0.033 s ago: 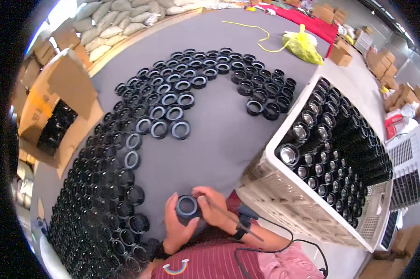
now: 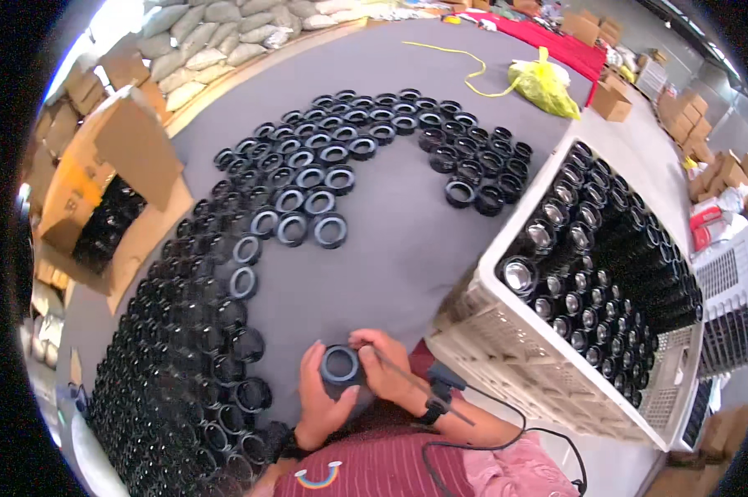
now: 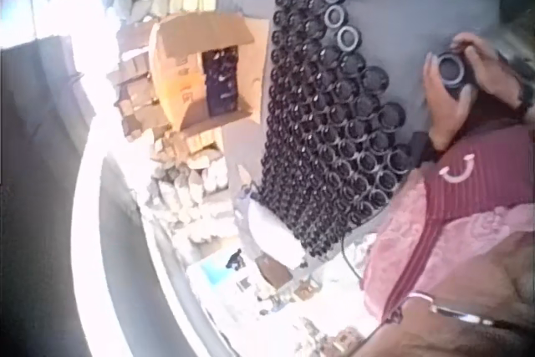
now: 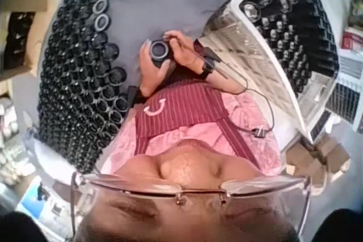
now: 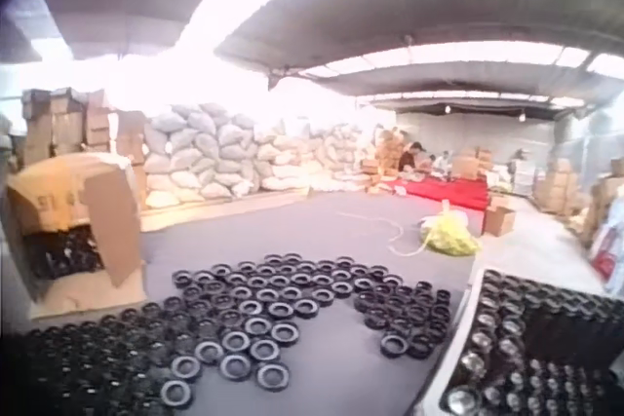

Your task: The recorder is using a small tool to trim or adjust black circular plastic components on a workbench in a manufacturing environment.

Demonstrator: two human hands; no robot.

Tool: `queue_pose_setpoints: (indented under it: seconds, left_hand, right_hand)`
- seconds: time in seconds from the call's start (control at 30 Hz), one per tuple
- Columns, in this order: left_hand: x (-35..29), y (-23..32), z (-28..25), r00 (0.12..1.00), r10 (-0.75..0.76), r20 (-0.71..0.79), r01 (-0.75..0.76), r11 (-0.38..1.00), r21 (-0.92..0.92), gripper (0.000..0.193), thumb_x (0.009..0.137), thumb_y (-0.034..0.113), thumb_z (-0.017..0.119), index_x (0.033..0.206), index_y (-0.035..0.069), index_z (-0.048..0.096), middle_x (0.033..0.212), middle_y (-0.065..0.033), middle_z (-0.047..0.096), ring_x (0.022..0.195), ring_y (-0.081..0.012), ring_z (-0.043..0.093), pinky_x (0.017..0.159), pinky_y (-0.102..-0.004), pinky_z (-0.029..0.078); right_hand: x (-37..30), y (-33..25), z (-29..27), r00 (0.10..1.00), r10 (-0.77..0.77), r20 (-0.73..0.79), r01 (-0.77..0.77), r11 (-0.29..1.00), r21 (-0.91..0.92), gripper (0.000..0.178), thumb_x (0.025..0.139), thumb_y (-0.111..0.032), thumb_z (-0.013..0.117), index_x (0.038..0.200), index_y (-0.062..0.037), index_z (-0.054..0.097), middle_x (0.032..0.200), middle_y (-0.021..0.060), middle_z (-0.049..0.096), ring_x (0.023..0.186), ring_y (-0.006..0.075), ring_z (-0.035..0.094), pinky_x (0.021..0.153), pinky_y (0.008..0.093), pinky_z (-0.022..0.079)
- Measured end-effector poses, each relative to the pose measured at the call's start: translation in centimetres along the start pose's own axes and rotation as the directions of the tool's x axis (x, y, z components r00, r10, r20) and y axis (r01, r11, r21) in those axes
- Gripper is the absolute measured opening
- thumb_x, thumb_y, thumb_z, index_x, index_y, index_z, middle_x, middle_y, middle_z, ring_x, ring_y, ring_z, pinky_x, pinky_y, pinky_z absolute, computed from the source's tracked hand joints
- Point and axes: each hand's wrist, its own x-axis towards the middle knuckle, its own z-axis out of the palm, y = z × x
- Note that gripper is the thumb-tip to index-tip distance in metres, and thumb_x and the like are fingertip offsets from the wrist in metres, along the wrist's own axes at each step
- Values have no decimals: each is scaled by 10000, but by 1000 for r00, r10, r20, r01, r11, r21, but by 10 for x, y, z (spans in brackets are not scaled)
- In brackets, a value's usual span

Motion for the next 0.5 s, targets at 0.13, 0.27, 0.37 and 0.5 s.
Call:
queue_pose_setpoints:
  seconds: [0.13, 0.27, 0.37, 0.5]
  left_hand:
    - [-2, -2, 12, 999, 28, -35, -27, 999, 20, 744, 765, 142, 752, 1402, -47, 419, 1390, -271, 485, 1289, -440, 480, 1099, -489, 387]
    - [-8, -3, 8, 994, 52, -95, -52, 999, 9, 747, 775, 148, 774, 1403, -46, 419, 1363, -257, 502, 1275, -424, 492, 1090, -485, 393]
    - [-8, -5, 9, 988, 94, -118, -91, 995, 35, 755, 773, 149, 781, 1405, -46, 416, 1351, -257, 505, 1264, -426, 496, 1085, -483, 398]
    - [-7, -13, 11, 986, 110, -123, -106, 994, 36, 794, 757, 171, 798, 1415, -37, 405, 1347, -257, 499, 1271, -423, 487, 1080, -477, 403]
  right_hand:
    - [-5, 0, -4, 999, 20, -45, -18, 998, 55, 295, 1058, -210, 446, 1206, 10, 575, 1073, 117, 681, 1002, 196, 648, 926, 341, 519]
    - [-5, 13, 1, 998, -53, -39, 55, 997, 56, 287, 1069, -201, 440, 1216, 11, 565, 1061, 121, 678, 1002, 187, 651, 919, 340, 526]
    - [1, 13, 7, 993, -92, -79, 95, 995, 36, 257, 1045, -184, 475, 1176, 7, 586, 999, 150, 704, 954, 225, 693, 853, 347, 548]
    - [0, 19, 10, 987, -106, -120, 112, 992, 49, 246, 1050, -185, 488, 1176, 0, 590, 985, 136, 698, 940, 210, 677, 846, 343, 545]
